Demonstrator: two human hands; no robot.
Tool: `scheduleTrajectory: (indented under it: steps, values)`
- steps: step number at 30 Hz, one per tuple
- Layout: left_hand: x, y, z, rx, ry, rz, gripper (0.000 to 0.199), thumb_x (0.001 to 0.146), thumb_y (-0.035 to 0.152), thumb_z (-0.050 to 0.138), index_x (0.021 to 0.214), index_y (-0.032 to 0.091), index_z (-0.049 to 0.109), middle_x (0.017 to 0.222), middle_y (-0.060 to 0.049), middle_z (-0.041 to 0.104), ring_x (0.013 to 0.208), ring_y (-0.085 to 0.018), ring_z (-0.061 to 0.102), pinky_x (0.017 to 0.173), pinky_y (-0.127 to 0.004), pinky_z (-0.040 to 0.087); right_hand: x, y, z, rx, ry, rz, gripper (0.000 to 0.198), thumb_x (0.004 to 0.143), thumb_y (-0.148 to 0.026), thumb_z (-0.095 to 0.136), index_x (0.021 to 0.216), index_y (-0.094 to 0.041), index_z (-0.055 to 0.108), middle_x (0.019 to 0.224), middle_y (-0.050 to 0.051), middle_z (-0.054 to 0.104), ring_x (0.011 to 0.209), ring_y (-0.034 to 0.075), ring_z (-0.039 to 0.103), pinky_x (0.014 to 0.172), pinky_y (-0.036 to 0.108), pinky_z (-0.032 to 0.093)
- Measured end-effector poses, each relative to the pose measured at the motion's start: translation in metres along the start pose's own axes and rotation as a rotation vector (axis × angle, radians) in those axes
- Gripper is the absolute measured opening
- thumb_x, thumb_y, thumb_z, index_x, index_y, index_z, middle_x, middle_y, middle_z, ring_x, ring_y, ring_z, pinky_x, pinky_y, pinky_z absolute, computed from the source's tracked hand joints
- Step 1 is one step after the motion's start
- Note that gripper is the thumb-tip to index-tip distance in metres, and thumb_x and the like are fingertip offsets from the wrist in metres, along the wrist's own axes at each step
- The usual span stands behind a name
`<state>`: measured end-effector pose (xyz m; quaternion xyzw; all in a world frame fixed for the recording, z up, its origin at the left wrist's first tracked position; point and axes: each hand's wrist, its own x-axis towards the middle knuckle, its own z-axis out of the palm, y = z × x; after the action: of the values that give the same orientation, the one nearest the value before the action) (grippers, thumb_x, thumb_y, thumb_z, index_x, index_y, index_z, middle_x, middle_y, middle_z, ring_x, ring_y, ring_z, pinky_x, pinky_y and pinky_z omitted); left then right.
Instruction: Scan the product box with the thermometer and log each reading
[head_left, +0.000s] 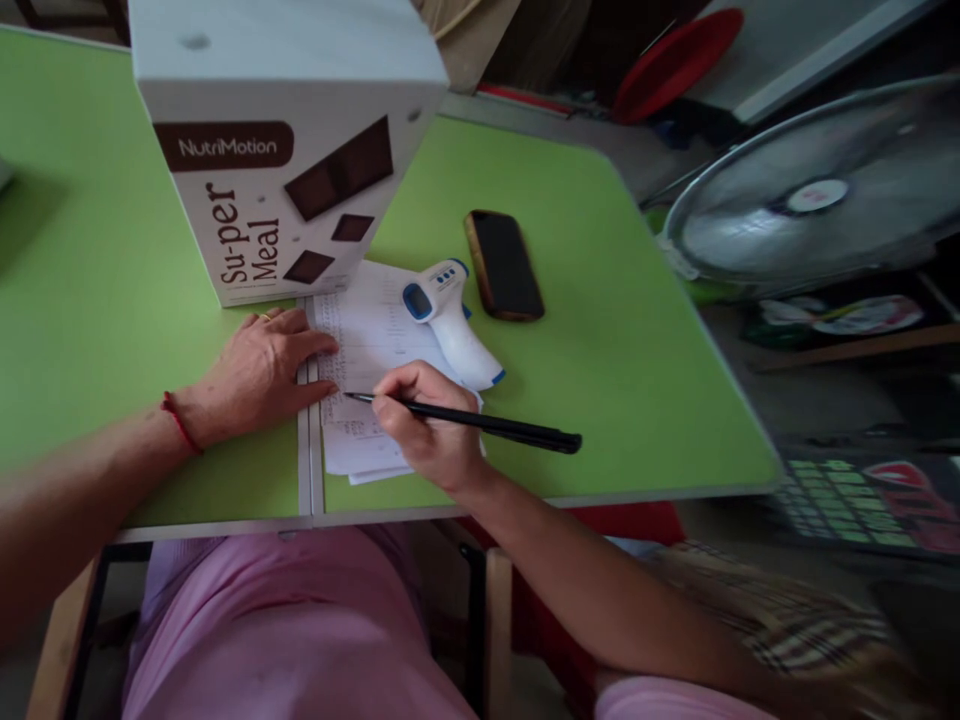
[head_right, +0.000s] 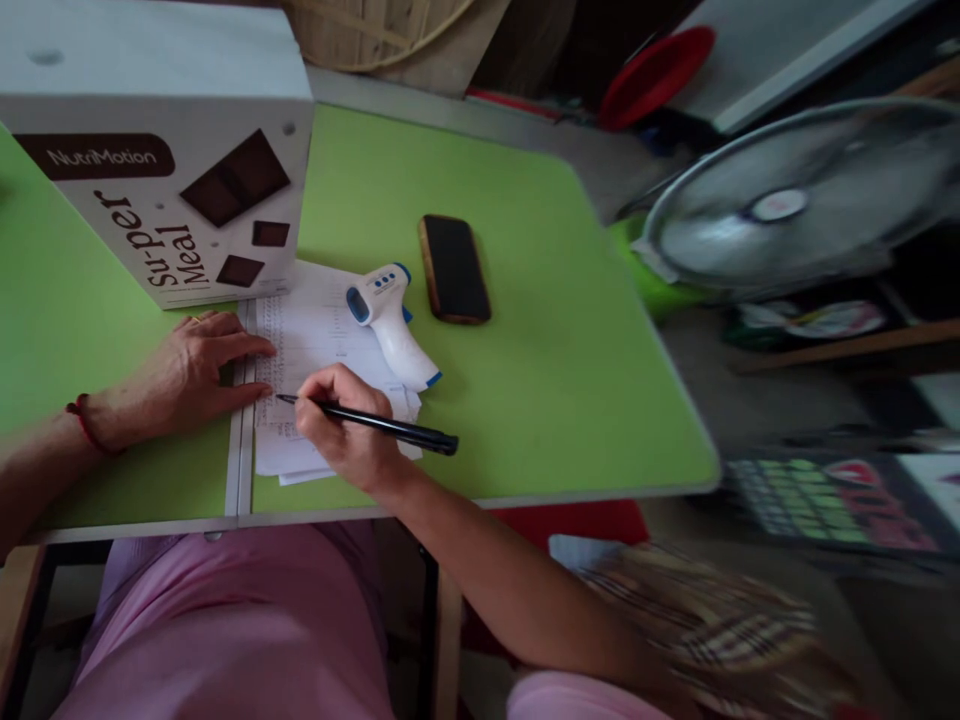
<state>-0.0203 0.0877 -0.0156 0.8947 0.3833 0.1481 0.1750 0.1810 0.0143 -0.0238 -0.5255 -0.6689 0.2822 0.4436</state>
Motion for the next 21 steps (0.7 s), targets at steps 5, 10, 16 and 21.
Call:
scheduleTrajectory:
  steps: [5, 10, 16, 21]
  values:
    - [-0.0004, 0.0000, -0.0008, -0.003, -0.011, -0.003, 0.032, 0.087, 0.032, 0.069, 0.115, 0.016, 0.071, 0.099, -0.010, 0.064, 0.097, -0.028, 0.061, 0.089, -0.042, 0.048, 0.0016, -0.0010, -0.0014, 0.023, 0.059, 0.059, 0.007, 0.074, -0.026, 0.062, 0.072, -0.021, 0.059, 0.051, -0.006, 0.055, 0.041, 0.008, 0.043, 0.039, 0.020, 0.034]
    - [-0.0006, -0.0022, -0.0003, 0.006, 0.005, 0.011, 0.031, 0.087, 0.033, 0.069, 0.114, 0.018, 0.071, 0.097, -0.009, 0.065, 0.094, -0.026, 0.061, 0.087, -0.039, 0.048, 0.0015, 0.0019, -0.0033, -0.038, 0.028, -0.005, 0.013, 0.076, -0.027, 0.060, 0.067, -0.022, 0.054, 0.049, -0.007, 0.052, 0.040, 0.007, 0.040, 0.039, 0.020, 0.034]
    - [-0.0007, -0.0038, 0.0014, 0.013, 0.018, 0.020, 0.031, 0.086, 0.033, 0.070, 0.113, 0.018, 0.071, 0.096, -0.009, 0.064, 0.092, -0.025, 0.061, 0.087, -0.038, 0.048, -0.0005, 0.0066, -0.0022, -0.085, -0.004, -0.093, 0.018, 0.083, -0.032, 0.060, 0.069, -0.023, 0.053, 0.051, -0.006, 0.054, 0.043, 0.008, 0.044, 0.043, 0.021, 0.037]
    - [-0.0014, -0.0037, 0.0010, -0.006, 0.022, 0.027, 0.032, 0.086, 0.032, 0.071, 0.113, 0.016, 0.072, 0.097, -0.010, 0.065, 0.093, -0.026, 0.061, 0.087, -0.040, 0.047, -0.0011, 0.0071, -0.0018, -0.105, -0.019, -0.093, 0.020, 0.085, -0.034, 0.061, 0.070, -0.023, 0.053, 0.051, -0.006, 0.054, 0.043, 0.009, 0.044, 0.043, 0.021, 0.037]
